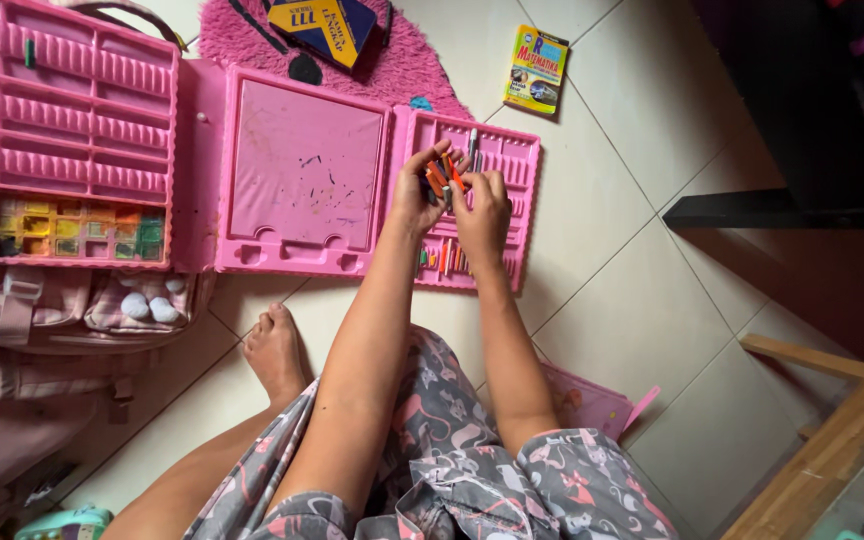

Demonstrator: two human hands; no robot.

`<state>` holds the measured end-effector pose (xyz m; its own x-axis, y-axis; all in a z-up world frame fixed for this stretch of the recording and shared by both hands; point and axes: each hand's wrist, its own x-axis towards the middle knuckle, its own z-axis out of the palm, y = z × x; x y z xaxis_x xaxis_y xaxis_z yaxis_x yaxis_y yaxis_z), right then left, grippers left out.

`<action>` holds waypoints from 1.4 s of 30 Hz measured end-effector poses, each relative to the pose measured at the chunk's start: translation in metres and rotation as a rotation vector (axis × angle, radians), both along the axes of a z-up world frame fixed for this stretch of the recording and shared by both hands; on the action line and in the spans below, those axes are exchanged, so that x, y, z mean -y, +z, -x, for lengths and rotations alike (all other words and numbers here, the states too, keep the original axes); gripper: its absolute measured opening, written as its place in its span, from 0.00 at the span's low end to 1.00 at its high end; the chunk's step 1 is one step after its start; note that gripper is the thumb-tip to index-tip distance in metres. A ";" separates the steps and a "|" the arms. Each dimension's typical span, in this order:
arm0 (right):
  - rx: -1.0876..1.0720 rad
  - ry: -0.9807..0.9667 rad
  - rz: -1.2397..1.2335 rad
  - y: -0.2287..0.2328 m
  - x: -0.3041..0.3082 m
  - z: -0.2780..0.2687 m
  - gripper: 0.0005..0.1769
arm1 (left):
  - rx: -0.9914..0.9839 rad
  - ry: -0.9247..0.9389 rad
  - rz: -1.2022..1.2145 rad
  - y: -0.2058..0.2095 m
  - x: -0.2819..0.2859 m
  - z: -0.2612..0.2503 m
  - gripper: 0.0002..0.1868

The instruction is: The person sits on the floor and organizes a pink art set by placing colored markers and crayons into their designated slots. They then close the art set, pick up a small book and a green basket, and place them on a nearby shelf.

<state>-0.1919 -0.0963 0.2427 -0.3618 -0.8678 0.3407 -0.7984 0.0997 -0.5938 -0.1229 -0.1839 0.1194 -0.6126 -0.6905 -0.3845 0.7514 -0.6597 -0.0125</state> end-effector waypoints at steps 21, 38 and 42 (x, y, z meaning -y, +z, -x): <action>0.095 -0.357 -0.126 -0.207 -0.012 0.044 0.07 | 0.037 -0.026 -0.056 -0.001 0.002 -0.008 0.19; 0.530 -0.111 0.133 -0.092 -0.002 0.029 0.12 | 0.072 -0.033 -0.033 0.000 0.004 -0.002 0.21; 0.208 -0.022 0.032 -0.046 0.007 0.014 0.10 | 0.017 0.013 -0.047 -0.010 0.002 0.002 0.19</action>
<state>-0.2061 -0.1033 0.1965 -0.4460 -0.8488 0.2841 -0.6558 0.0939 -0.7491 -0.1252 -0.1859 0.1091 -0.5970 -0.6792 -0.4269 0.7601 -0.6491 -0.0301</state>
